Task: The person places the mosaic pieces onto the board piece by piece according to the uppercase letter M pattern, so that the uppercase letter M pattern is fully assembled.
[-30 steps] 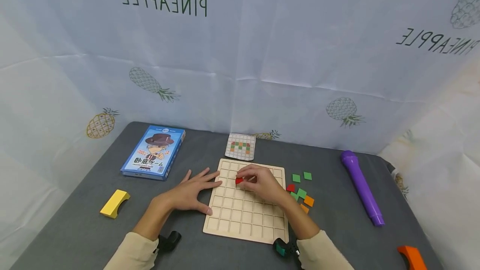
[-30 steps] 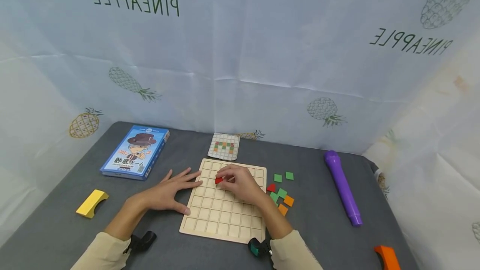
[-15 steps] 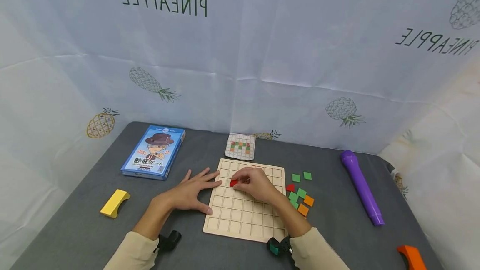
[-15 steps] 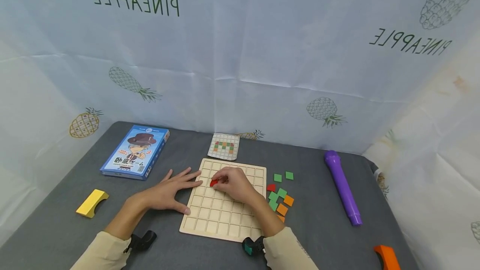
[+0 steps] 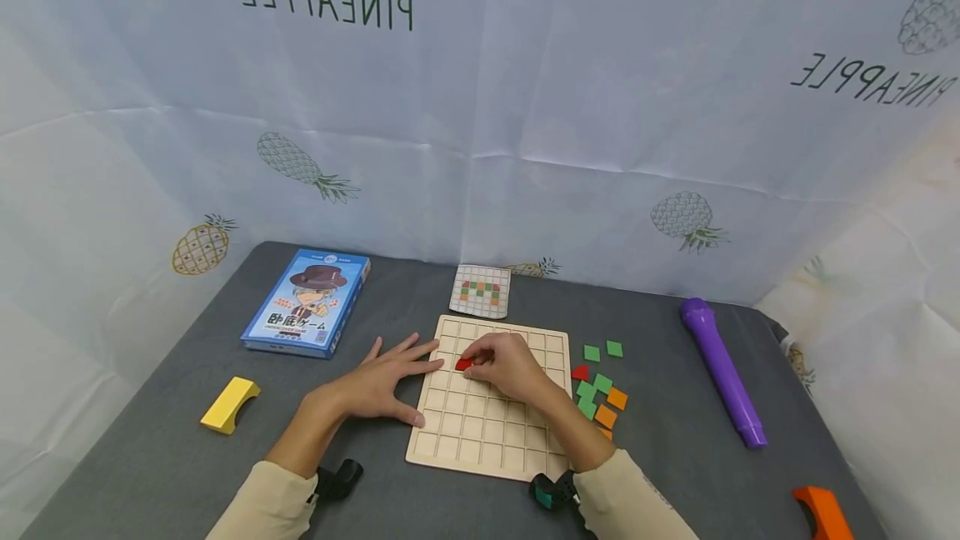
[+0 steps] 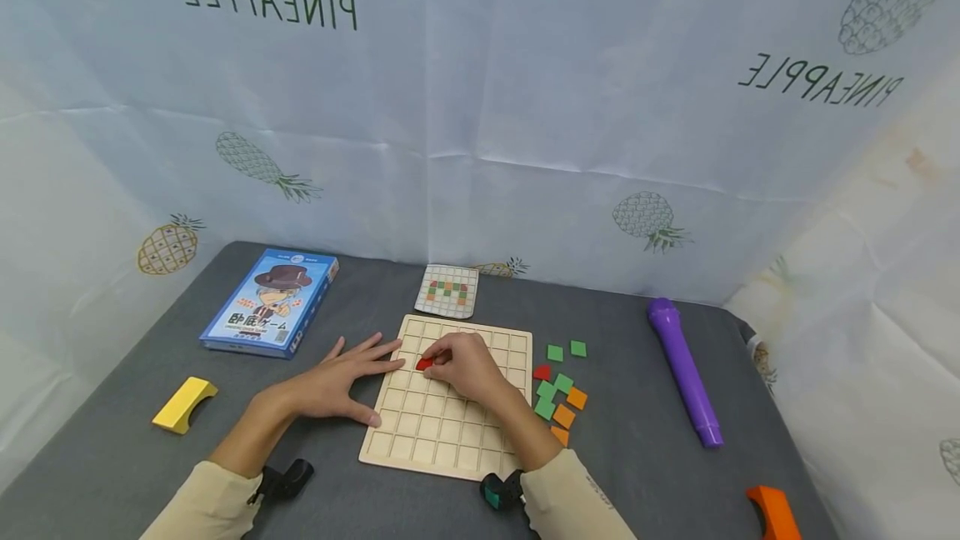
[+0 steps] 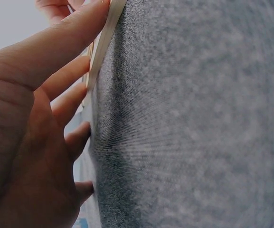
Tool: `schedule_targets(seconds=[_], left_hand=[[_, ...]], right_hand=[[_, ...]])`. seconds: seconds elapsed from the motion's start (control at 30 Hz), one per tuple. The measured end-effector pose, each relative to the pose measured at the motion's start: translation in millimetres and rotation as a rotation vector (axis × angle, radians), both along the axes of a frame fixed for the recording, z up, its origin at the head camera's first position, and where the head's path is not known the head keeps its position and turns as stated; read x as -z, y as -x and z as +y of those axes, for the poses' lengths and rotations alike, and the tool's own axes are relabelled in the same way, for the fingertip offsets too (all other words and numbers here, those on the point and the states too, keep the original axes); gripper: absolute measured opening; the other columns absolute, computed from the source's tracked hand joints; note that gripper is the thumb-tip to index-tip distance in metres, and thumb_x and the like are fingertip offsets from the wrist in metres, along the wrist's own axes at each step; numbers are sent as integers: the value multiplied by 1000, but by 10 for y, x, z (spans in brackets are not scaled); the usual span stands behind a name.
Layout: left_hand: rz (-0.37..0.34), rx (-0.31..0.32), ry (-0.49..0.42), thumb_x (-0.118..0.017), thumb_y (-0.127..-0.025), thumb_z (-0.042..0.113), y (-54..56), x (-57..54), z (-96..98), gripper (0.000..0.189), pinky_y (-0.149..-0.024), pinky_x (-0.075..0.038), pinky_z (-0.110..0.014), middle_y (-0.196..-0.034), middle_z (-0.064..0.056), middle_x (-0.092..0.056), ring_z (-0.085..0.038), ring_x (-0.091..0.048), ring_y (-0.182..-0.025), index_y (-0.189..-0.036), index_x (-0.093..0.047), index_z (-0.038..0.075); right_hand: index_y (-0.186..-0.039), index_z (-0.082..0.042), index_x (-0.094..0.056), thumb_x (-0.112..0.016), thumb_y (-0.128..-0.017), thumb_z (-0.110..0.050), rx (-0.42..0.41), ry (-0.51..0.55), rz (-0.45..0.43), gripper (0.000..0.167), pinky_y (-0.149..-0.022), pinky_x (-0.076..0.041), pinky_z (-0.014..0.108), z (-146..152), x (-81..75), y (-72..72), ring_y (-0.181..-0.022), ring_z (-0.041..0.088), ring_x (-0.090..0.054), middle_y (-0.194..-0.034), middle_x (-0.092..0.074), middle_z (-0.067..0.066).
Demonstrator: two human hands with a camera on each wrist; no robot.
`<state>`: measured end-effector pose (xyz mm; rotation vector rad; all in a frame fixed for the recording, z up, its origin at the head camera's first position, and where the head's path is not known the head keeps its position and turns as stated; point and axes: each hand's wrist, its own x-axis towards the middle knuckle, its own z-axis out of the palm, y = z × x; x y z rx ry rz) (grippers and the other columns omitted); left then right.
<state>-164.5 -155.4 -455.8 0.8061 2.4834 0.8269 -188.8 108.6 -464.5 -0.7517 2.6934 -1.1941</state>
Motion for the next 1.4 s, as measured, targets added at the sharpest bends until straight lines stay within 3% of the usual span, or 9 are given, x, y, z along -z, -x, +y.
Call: schedule_targets(seconds=[0.33,0.8,1.17,1.4], left_hand=[[0,3,4,-83,-81,48,7,3,5,88,-117,9,-81,-172,-7,-23,-43,-7,-161,-155,-47,17],[-7,-1,-1,-83,-81,48,8,16,-1,88,-117,10,-80,-173,-5,-23,-41,-6,-161,-155,-47,18],[-5,7,-3,-83,-81,49,13,20,-7,88,-117,10,-80,-173,-5,-22,-41,-6,-162,-155,-47,19],[-12,1,-5,-83,-81,49,9,25,-7,88,-117,10,-80,-173,-4,-22,-41,-5,-162,-155,-47,19]], right_hand=[[-98,-10,-81,-85,-81,-9,13,-4,-4,17,-68,-53,16,-8,7,8,-77,4,-63,-95,-78,3],[-98,-11,-82,-86,-81,-10,32,3,-87,18,-62,-49,18,-30,-37,36,-70,5,-58,-87,-75,3],[-107,-10,-82,-76,-91,-12,-35,-9,-75,16,-72,-53,18,11,-32,15,-93,14,-67,-108,-75,4],[-104,-11,-83,-81,-87,-11,-8,-17,-58,17,-68,-51,17,-8,-14,27,-84,9,-62,-102,-73,3]])
